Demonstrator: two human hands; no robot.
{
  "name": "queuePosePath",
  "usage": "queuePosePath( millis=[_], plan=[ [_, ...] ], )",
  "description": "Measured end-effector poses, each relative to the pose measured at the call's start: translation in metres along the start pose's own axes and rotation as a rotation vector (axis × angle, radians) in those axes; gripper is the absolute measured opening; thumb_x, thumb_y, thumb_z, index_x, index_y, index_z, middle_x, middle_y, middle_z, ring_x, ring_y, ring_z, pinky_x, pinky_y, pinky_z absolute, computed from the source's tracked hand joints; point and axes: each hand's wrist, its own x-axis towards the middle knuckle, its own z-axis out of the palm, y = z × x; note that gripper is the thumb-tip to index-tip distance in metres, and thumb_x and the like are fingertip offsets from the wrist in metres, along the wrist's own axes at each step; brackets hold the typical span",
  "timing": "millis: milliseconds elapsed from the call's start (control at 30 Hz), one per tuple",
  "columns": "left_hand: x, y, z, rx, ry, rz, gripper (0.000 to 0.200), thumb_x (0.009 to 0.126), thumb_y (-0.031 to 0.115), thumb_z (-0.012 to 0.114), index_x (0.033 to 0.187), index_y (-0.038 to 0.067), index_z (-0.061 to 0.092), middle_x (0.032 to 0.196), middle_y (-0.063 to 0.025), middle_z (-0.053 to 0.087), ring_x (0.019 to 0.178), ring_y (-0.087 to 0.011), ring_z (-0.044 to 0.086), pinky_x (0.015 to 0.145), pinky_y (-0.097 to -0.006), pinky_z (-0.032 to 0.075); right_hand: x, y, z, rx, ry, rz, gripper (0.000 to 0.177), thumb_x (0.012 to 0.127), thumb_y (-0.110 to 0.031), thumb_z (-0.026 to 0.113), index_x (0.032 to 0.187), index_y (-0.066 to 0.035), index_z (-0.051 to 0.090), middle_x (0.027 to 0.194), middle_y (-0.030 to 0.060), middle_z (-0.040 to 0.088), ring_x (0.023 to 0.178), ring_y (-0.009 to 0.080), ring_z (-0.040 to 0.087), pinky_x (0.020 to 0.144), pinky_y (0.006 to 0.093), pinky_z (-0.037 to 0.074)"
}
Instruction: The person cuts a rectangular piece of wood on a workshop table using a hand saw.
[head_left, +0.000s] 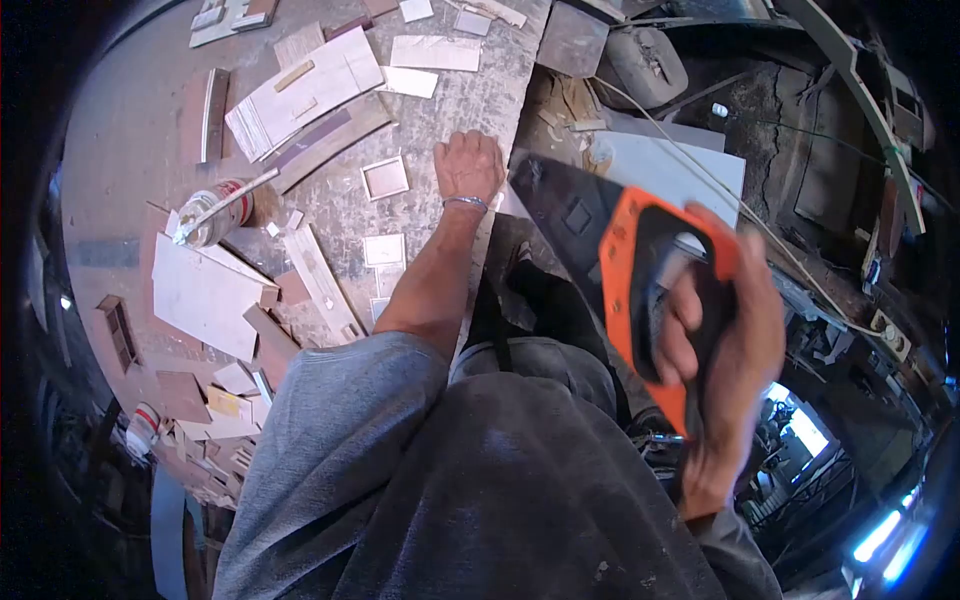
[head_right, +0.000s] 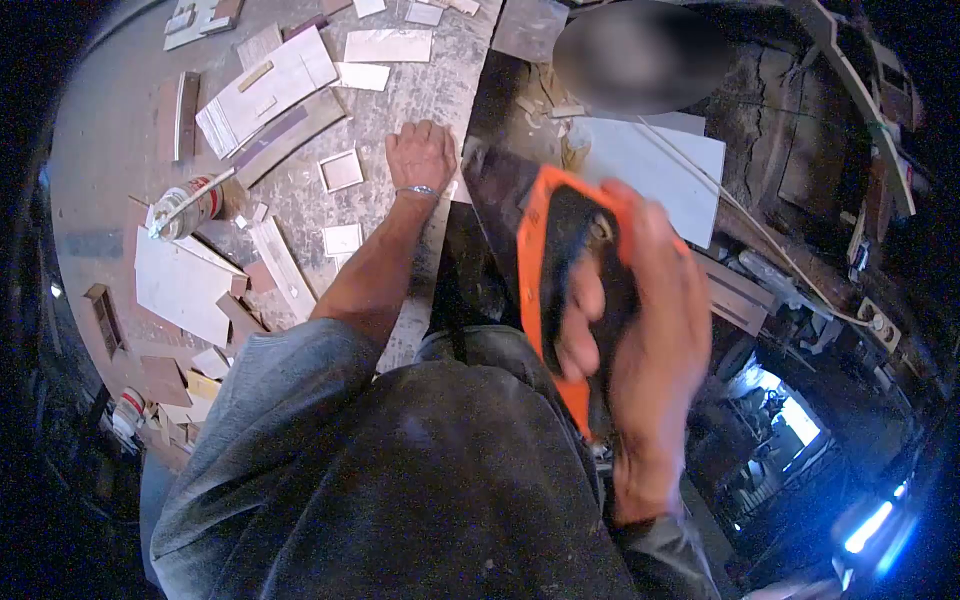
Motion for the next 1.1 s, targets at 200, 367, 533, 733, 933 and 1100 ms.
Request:
queuePosePath(
  millis=[200, 367, 533, 733, 933, 1100],
  plan=[
    [0.000, 0.001, 0.002, -0.039, -0.021, -0.016, 0.019, 0.089, 0.024, 0.071, 0.075, 0.012, 0.070, 0.082, -0.0046, 0.066, 0.082, -0.0253, 0.060, 0.074, -0.0445, 0.039, 0.029, 0.008, 0.013, -0.107, -0.031, 0.034, 0.038, 0.110, -0.040, 0.053, 0.104, -0.003, 0.060, 0.064, 0.0011, 0.051, 0.042, 0.0119, 0.047, 0.039, 0.0280, 0.040],
    [-0.007, 0.005, 0.001, -0.027, -0.022, -0.013, 0.016, 0.086, 0.024, 0.073, 0.075, 0.013, 0.070, 0.081, -0.0039, 0.065, 0.082, -0.0251, 0.060, 0.074, -0.0447, 0.039, 0.084, 0.059, 0.033, -0.231, -0.055, 0.024, 0.054, 0.109, -0.046, 0.050, 0.132, 0.001, 0.061, 0.066, 0.0009, 0.050, 0.040, 0.0094, 0.041, 0.036, 0.0257, 0.032],
    [0.003, 0.002, 0.005, 0.014, -0.020, -0.018, 0.015, 0.086, 0.025, 0.073, 0.077, 0.014, 0.070, 0.082, -0.0030, 0.064, 0.083, -0.0247, 0.060, 0.075, -0.0450, 0.039, 0.047, 0.008, 0.023, -0.223, -0.040, 0.038, 0.050, 0.110, -0.046, 0.049, 0.121, 0.001, 0.062, 0.064, 0.0005, 0.049, 0.040, 0.0096, 0.044, 0.035, 0.0270, 0.035],
    [-0.004, 0.004, 0.001, 0.011, -0.063, -0.032, 0.014, 0.087, 0.026, 0.072, 0.079, 0.014, 0.070, 0.083, -0.0027, 0.065, 0.085, -0.0246, 0.060, 0.075, -0.0452, 0.039, 0.057, 0.020, 0.024, -0.231, -0.066, 0.050, 0.043, 0.110, -0.043, 0.054, 0.106, -0.001, 0.063, 0.062, 0.0021, 0.052, 0.042, 0.0116, 0.051, 0.040, 0.0292, 0.041],
    [0.006, 0.001, 0.000, 0.010, -0.078, -0.025, 0.013, 0.086, 0.026, 0.072, 0.078, 0.015, 0.071, 0.084, -0.0027, 0.065, 0.086, -0.0249, 0.061, 0.076, -0.0450, 0.040, 0.114, 0.093, 0.035, -0.312, -0.076, -0.096, 0.047, 0.109, -0.042, 0.056, 0.126, 0.001, 0.064, 0.063, 0.0041, 0.054, 0.040, 0.0137, 0.051, 0.038, 0.0289, 0.040],
    [0.000, 0.002, 0.001, 0.006, -0.078, -0.027, 0.013, 0.085, 0.025, 0.072, 0.078, 0.015, 0.070, 0.084, -0.0030, 0.065, 0.084, -0.0254, 0.060, 0.075, -0.0455, 0.039, 0.073, 0.050, 0.012, -0.312, -0.042, -0.045, 0.052, 0.109, -0.044, 0.056, 0.131, 0.002, 0.061, 0.068, 0.0063, 0.058, 0.043, 0.0154, 0.054, 0.042, 0.0322, 0.043]
  ],
)
